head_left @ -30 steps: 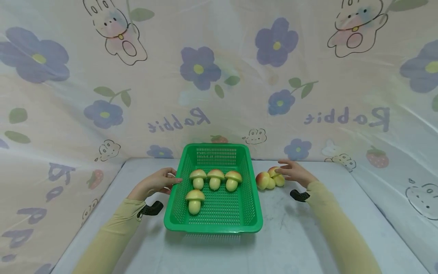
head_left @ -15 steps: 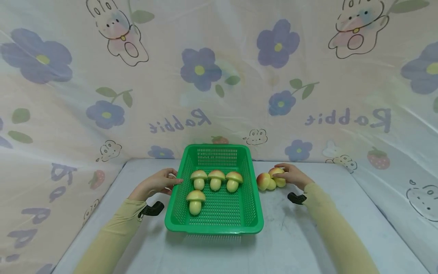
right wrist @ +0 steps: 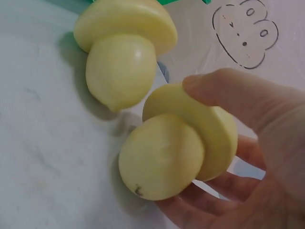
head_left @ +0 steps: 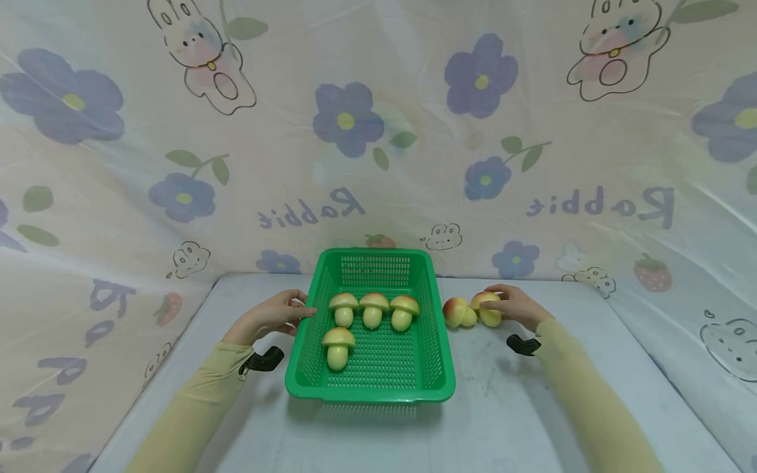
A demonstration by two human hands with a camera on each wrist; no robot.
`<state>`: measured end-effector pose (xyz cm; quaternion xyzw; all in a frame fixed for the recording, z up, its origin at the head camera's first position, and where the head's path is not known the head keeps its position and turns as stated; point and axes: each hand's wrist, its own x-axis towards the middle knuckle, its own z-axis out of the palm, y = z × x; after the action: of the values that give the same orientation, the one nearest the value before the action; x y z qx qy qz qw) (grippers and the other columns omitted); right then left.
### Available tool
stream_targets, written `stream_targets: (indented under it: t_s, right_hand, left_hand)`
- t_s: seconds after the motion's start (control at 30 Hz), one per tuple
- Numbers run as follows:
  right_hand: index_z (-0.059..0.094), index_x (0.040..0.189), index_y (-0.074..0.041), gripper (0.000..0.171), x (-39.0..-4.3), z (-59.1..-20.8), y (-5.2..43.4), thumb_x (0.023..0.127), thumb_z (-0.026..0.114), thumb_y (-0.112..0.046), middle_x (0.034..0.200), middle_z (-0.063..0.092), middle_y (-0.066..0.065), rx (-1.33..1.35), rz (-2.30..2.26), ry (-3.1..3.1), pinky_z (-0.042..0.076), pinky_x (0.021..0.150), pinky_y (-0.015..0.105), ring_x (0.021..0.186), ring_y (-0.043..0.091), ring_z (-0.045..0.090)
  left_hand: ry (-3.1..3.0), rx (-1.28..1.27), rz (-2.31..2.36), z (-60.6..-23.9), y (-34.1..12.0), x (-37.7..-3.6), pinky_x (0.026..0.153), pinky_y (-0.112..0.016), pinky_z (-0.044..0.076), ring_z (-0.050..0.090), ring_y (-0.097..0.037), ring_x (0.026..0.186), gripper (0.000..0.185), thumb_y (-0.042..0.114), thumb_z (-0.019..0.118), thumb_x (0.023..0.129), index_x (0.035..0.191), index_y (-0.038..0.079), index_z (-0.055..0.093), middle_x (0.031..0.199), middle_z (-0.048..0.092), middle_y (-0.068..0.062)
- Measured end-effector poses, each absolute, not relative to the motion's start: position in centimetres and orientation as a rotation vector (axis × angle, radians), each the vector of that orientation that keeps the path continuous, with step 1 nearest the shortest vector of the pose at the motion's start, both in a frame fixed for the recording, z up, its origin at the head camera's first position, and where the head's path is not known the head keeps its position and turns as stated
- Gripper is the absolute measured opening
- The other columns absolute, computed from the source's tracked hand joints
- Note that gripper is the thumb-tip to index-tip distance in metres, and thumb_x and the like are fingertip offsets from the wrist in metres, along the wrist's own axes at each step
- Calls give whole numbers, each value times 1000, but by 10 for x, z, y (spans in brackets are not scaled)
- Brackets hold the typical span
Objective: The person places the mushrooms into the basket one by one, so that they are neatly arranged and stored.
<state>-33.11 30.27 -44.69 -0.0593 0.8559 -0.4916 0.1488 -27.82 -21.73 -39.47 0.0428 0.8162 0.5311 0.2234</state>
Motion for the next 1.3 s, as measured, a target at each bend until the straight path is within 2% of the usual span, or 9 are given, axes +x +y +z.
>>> stream_targets:
  t_s: [0.33, 0.53, 0.8, 1.03, 1.17, 1.3]
  right_hand:
    - [34, 140, 9, 71, -318, -442, 317, 91, 67, -30, 129, 44, 31, -173, -1399, 2467, 51, 88, 46, 105, 28, 55]
    - [36, 141, 5, 70, -311, -435, 323, 90, 68, -31, 129, 44, 28, -192, -1394, 2493, 51, 89, 46, 108, 30, 53]
    - [39, 141, 1, 71, -302, -422, 328, 88, 71, -33, 133, 38, 27, -249, -1405, 2501, 49, 91, 46, 110, 31, 51]
    - [39, 142, 0, 66, -293, -404, 327, 91, 68, -29, 138, 39, 23, -359, -1447, 2481, 49, 90, 43, 113, 30, 49]
    - [39, 141, 2, 64, -287, -390, 321, 92, 67, -28, 132, 47, 22, -408, -1444, 2495, 49, 88, 39, 111, 26, 52]
    - [38, 140, 5, 63, -282, -376, 312, 92, 67, -24, 130, 48, 23, -454, -1466, 2473, 50, 86, 34, 109, 24, 55]
  left_hand:
    - [2254, 107, 1465, -394, -216, -276, 67, -39, 56, 59, -17, 64, 40, 20, 61, 96, 123, -1, 40, 94, 59, -13]
    - [2263, 100, 1475, -396, -220, -277, 63, -33, 56, 59, -17, 65, 40, 20, 59, 97, 124, -2, 39, 97, 59, -13]
    - [2255, 112, 1483, -396, -218, -276, 61, -32, 56, 59, -17, 63, 36, 19, 58, 98, 121, -2, 40, 93, 59, -13]
    - [2249, 135, 1474, -396, -217, -276, 62, -33, 56, 58, -16, 62, 39, 20, 59, 98, 122, -3, 39, 90, 58, -12]
    - [2253, 133, 1464, -396, -218, -277, 63, -34, 56, 57, -15, 62, 43, 22, 60, 97, 124, -3, 38, 90, 57, -11]
    - [2250, 139, 1465, -396, -218, -277, 63, -34, 56, 56, -15, 63, 44, 22, 61, 97, 124, -3, 38, 91, 56, -11]
